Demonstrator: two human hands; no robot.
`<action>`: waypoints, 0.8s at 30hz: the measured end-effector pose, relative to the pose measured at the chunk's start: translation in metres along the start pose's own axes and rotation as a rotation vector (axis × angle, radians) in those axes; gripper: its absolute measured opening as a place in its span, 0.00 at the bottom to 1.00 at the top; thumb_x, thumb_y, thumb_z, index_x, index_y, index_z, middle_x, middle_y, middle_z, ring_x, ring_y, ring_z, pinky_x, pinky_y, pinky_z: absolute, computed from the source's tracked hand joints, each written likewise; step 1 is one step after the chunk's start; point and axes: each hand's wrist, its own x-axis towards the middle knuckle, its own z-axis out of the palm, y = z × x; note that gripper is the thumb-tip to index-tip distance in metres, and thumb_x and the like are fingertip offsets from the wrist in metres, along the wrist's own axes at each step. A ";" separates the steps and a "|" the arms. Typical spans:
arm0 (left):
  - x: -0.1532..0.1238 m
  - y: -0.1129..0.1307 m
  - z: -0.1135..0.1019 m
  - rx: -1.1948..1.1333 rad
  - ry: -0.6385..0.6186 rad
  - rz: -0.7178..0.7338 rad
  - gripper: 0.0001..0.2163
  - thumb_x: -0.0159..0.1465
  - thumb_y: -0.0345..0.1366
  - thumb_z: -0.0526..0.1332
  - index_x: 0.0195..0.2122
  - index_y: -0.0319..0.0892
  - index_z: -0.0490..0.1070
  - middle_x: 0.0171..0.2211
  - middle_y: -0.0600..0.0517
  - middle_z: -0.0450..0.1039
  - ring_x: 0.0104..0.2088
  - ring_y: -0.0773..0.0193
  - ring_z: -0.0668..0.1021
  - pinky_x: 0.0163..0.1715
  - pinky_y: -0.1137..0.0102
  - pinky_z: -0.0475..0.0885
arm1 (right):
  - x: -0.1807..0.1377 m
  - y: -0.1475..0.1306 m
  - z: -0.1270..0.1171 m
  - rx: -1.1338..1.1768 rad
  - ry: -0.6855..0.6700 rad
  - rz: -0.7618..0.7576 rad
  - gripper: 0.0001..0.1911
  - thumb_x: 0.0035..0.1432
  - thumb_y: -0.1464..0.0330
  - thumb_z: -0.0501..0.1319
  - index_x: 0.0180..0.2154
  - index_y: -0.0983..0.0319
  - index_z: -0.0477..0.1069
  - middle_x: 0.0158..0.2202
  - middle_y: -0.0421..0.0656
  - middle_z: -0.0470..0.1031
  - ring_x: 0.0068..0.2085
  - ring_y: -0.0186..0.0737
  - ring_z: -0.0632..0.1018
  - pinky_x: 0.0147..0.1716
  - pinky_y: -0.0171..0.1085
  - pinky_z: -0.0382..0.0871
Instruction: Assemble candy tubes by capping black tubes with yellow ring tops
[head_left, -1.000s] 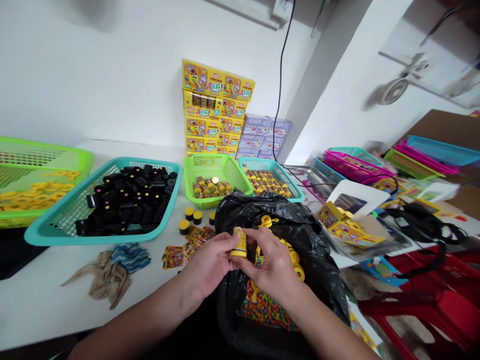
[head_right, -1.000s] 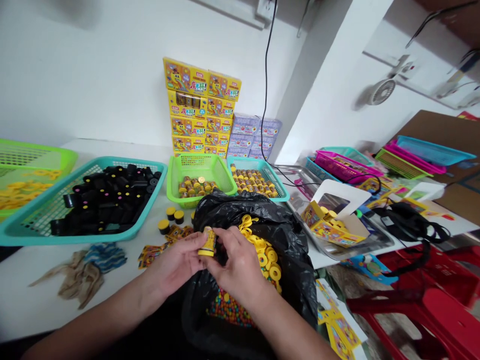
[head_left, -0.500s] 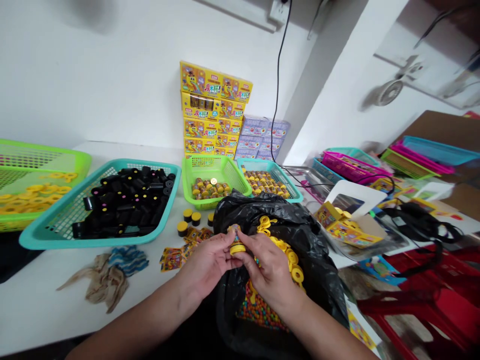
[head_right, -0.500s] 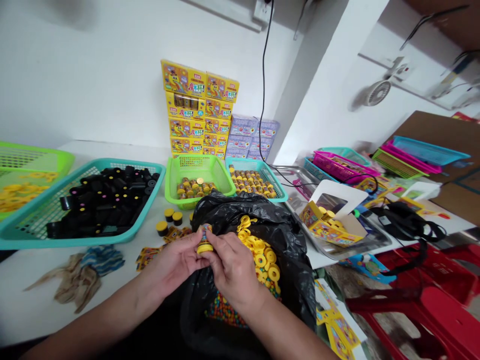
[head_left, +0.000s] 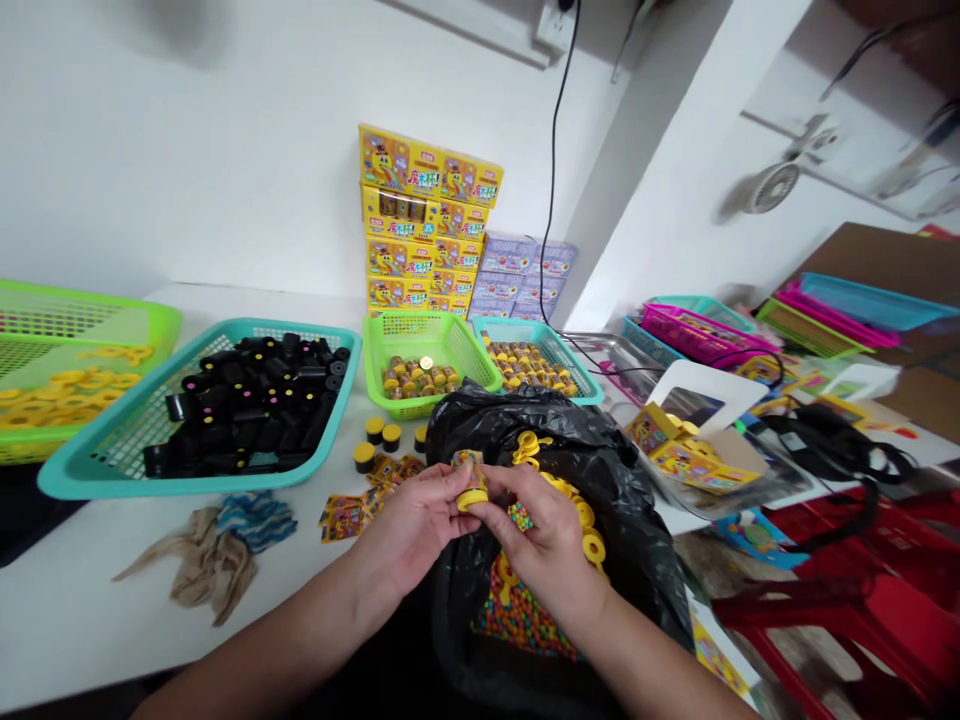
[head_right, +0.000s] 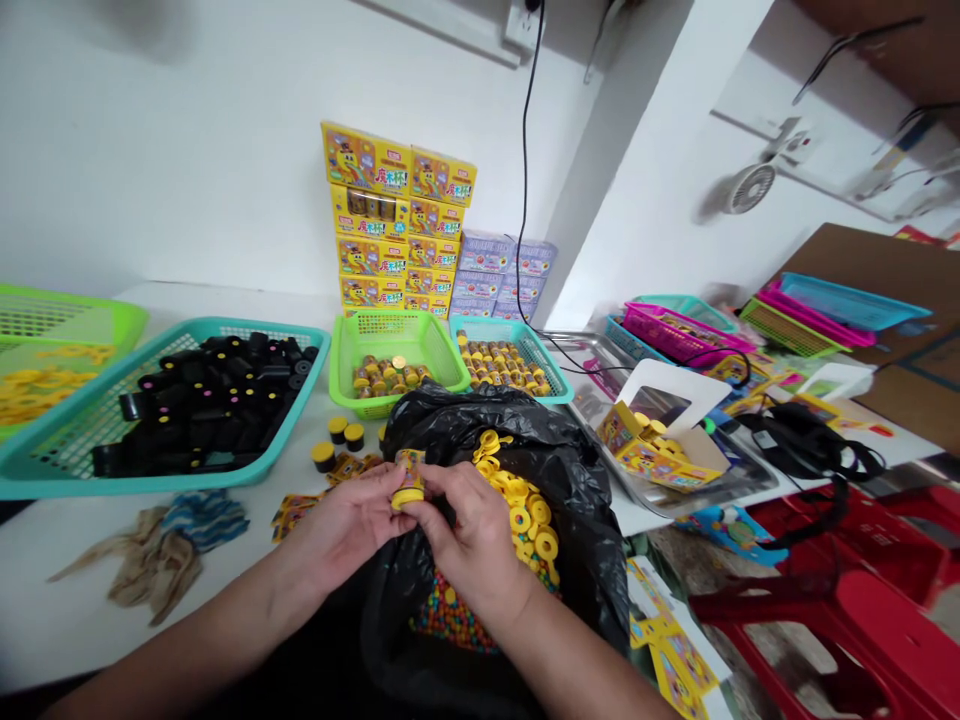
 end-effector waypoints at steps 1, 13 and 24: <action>0.000 0.000 0.000 -0.007 -0.001 -0.003 0.07 0.56 0.33 0.71 0.34 0.37 0.78 0.34 0.48 0.77 0.33 0.65 0.77 0.34 0.71 0.71 | 0.000 0.000 0.000 0.017 0.007 0.018 0.14 0.59 0.74 0.66 0.48 0.60 0.74 0.34 0.43 0.77 0.35 0.39 0.77 0.36 0.37 0.72; -0.003 -0.004 -0.003 0.001 0.035 0.003 0.08 0.53 0.32 0.73 0.32 0.35 0.79 0.31 0.49 0.77 0.32 0.67 0.76 0.33 0.74 0.70 | 0.002 0.004 0.000 -0.007 0.002 -0.069 0.12 0.60 0.76 0.63 0.46 0.60 0.76 0.30 0.42 0.78 0.32 0.39 0.76 0.33 0.38 0.71; 0.000 -0.003 -0.002 -0.033 0.015 -0.013 0.06 0.60 0.33 0.68 0.37 0.37 0.79 0.32 0.48 0.78 0.31 0.66 0.77 0.33 0.72 0.71 | -0.001 0.004 -0.001 -0.116 0.015 -0.073 0.15 0.63 0.73 0.62 0.52 0.60 0.71 0.36 0.45 0.77 0.36 0.41 0.77 0.35 0.40 0.72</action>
